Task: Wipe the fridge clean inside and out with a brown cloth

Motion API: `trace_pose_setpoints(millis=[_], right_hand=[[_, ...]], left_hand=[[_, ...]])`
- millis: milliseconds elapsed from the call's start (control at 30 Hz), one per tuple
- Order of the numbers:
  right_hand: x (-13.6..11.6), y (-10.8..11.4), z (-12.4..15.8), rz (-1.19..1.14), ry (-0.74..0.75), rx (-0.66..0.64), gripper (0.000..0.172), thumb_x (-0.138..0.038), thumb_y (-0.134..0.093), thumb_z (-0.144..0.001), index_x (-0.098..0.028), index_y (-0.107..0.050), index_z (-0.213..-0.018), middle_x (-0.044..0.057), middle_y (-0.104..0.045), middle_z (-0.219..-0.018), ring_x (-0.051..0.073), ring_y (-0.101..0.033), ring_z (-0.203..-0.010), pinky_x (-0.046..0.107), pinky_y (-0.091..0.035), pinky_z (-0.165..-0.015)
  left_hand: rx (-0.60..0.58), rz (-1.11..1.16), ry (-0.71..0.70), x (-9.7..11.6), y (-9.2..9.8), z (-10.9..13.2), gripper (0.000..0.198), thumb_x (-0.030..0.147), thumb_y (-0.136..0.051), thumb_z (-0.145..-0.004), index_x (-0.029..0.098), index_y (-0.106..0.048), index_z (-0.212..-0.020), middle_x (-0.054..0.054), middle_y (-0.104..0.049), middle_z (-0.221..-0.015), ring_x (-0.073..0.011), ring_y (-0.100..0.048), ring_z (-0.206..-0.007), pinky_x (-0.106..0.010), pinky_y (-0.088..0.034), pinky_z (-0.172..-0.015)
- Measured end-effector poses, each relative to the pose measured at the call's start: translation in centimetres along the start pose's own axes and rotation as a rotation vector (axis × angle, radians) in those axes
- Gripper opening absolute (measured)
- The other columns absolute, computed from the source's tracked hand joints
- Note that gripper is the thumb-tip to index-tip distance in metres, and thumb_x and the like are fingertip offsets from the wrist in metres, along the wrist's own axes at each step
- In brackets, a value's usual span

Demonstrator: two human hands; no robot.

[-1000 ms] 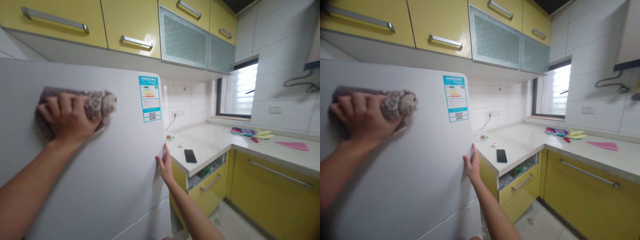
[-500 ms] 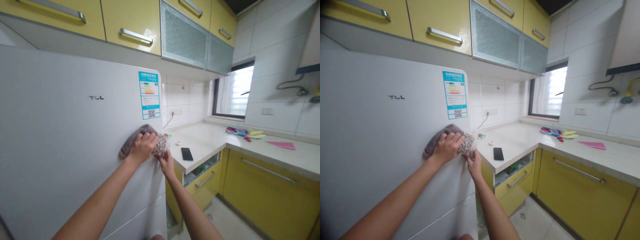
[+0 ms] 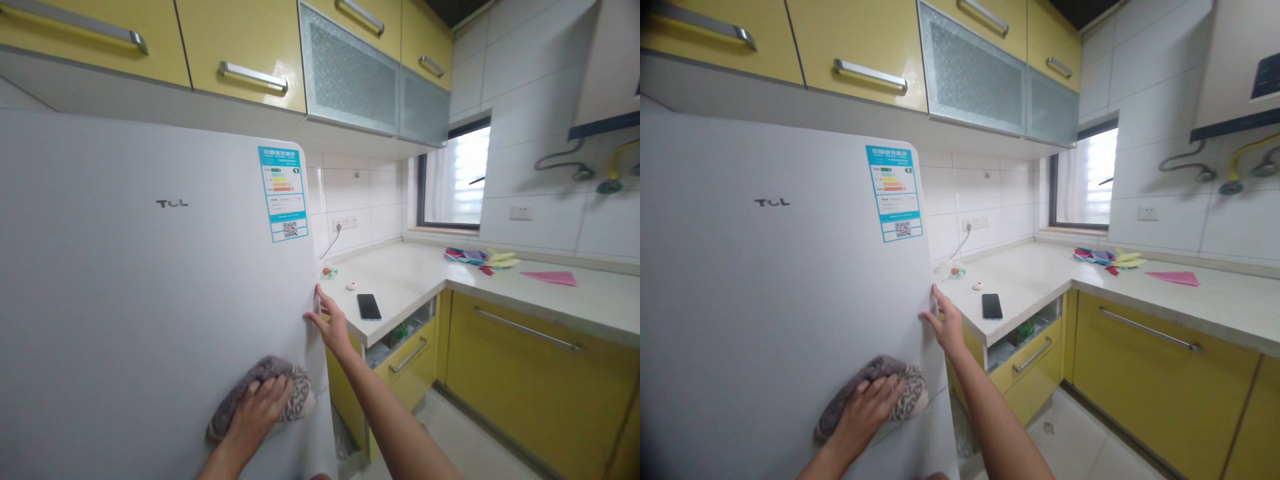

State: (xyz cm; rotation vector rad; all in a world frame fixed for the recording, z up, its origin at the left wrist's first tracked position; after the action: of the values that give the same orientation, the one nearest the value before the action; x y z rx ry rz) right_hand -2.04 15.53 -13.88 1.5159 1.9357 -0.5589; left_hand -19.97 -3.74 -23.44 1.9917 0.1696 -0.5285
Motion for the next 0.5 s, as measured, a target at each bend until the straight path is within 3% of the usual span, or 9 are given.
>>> trace_pose_setpoints(millis=[67, 133, 233, 300, 333, 400, 433, 500], right_hand=[[0.0, 0.5, -0.2, 0.021, 0.031, -0.027, 0.072, -0.050, -0.081, -0.093, -0.028, -0.059, -0.158, 0.010, -0.059, -0.158, 0.030, -0.068, -0.129, 0.041, -0.065, -0.099], [0.1, 0.7, -0.3, 0.034, 0.050, -0.034, 0.071, -0.050, -0.080, -0.093, -0.028, -0.060, -0.158, 0.011, -0.062, -0.155, 0.029, -0.069, -0.125, 0.040, -0.065, -0.097], [0.2, 0.8, -0.2, 0.047, 0.053, -0.028, 0.072, -0.051, -0.081, -0.093, -0.029, -0.059, -0.158, 0.011, -0.064, -0.152, 0.029, -0.069, -0.125, 0.039, -0.066, -0.095], [0.4, 0.8, -0.1, 0.055, 0.051, -0.020, 0.072, -0.051, -0.081, -0.094, -0.029, -0.059, -0.158, 0.011, -0.064, -0.152, 0.029, -0.068, -0.127, 0.039, -0.067, -0.094], [0.5, 0.7, -0.1, 0.058, 0.049, -0.016, 0.072, -0.051, -0.081, -0.094, -0.029, -0.059, -0.158, 0.011, -0.063, -0.153, 0.030, -0.068, -0.127, 0.039, -0.067, -0.094], [0.6, 0.6, 0.1, 0.058, 0.041, -0.013, 0.071, -0.050, -0.080, -0.094, -0.029, -0.059, -0.159, 0.011, -0.062, -0.154, 0.030, -0.068, -0.128, 0.039, -0.067, -0.094], [0.6, 0.6, 0.1, 0.056, 0.037, -0.012, 0.071, -0.050, -0.080, -0.094, -0.028, -0.059, -0.159, 0.011, -0.062, -0.155, 0.030, -0.068, -0.128, 0.039, -0.066, -0.095], [0.7, 0.4, 0.3, 0.050, 0.033, 0.000, 0.071, -0.050, -0.080, -0.095, -0.027, -0.059, -0.159, 0.011, -0.061, -0.155, 0.030, -0.067, -0.130, 0.039, -0.066, -0.097]], left_hand=[[0.170, -0.093, 0.182, -3.3, 5.8, -3.5, 0.056, 0.021, -0.056, -0.095, 0.043, -0.069, -0.145, -0.010, -0.077, -0.137, -0.0354, -0.074, -0.117, -0.056, -0.062, -0.088], [0.436, -0.201, 0.337, -7.2, 13.7, -7.8, 0.049, 0.022, -0.061, -0.095, 0.038, -0.071, -0.141, -0.013, -0.075, -0.134, -0.0359, -0.069, -0.118, -0.058, -0.055, -0.094], [0.718, -0.237, 0.459, -12.9, 26.1, -15.1, 0.045, 0.031, -0.064, -0.095, 0.022, -0.066, -0.139, -0.019, -0.067, -0.137, -0.0391, -0.058, -0.123, -0.059, -0.045, -0.101], [0.873, -0.173, 0.479, -16.0, 32.6, -19.9, 0.048, 0.034, -0.063, -0.097, 0.018, -0.059, -0.142, -0.019, -0.062, -0.141, -0.0391, -0.053, -0.129, -0.060, -0.041, -0.108], [0.918, -0.148, 0.446, -16.9, 34.8, -22.1, 0.046, 0.034, -0.062, -0.098, 0.016, -0.059, -0.140, -0.018, -0.062, -0.141, -0.0387, -0.051, -0.131, -0.061, -0.039, -0.110], [0.891, -0.122, 0.309, -17.6, 37.0, -25.7, 0.042, 0.034, -0.063, -0.099, 0.016, -0.061, -0.137, -0.015, -0.061, -0.140, -0.0370, -0.050, -0.133, -0.061, -0.036, -0.115], [0.853, -0.118, 0.237, -17.3, 36.9, -27.0, 0.041, 0.032, -0.064, -0.098, 0.016, -0.062, -0.136, -0.013, -0.062, -0.139, -0.0358, -0.051, -0.133, -0.060, -0.035, -0.116], [0.757, -0.118, 0.107, -15.7, 35.2, -28.4, 0.039, 0.027, -0.065, -0.097, 0.018, -0.064, -0.135, -0.010, -0.064, -0.136, -0.0332, -0.054, -0.129, -0.057, -0.038, -0.115]])
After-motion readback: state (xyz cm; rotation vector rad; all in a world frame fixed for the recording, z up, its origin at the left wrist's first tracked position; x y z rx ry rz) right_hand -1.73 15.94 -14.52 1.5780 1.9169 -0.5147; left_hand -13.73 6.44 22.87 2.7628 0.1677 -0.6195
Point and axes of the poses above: each hand's wrist, its own z-axis away from the middle knuckle, its own y-axis out of the back of the hand, x = y × z, the point moved 2 cm from there along -z, towards the middle knuckle
